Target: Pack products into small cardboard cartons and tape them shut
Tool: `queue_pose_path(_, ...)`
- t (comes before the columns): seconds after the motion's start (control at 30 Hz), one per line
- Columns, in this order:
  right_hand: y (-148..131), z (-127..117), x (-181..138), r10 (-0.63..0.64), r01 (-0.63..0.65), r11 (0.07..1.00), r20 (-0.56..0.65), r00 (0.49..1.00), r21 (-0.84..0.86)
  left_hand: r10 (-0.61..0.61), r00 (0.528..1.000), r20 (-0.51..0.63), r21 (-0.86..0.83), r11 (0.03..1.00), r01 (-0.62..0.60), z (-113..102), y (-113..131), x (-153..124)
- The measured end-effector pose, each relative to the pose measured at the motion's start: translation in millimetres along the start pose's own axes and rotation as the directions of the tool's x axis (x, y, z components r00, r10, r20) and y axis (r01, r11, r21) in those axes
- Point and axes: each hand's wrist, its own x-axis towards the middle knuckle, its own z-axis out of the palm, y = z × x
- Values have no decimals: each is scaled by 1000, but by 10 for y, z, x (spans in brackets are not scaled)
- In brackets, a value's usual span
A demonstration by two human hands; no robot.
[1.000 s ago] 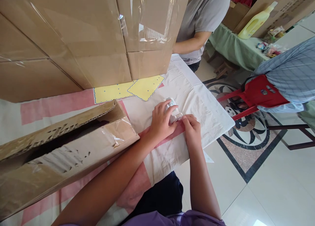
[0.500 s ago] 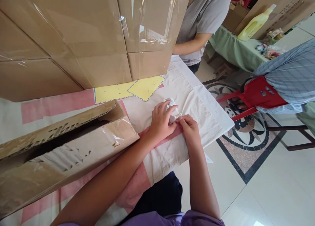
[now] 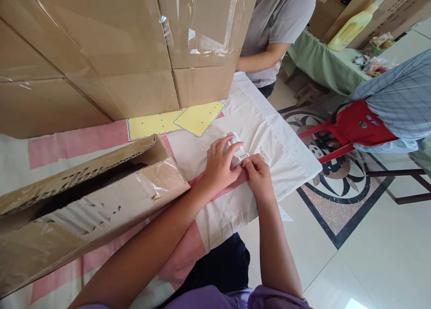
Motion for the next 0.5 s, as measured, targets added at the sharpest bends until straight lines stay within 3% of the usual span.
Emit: queue_pose_path(0.5, 35, 23, -43, -2, 1, 1000, -31, 1000, -29, 9, 1000, 0, 8, 1000, -9, 14, -10, -3)
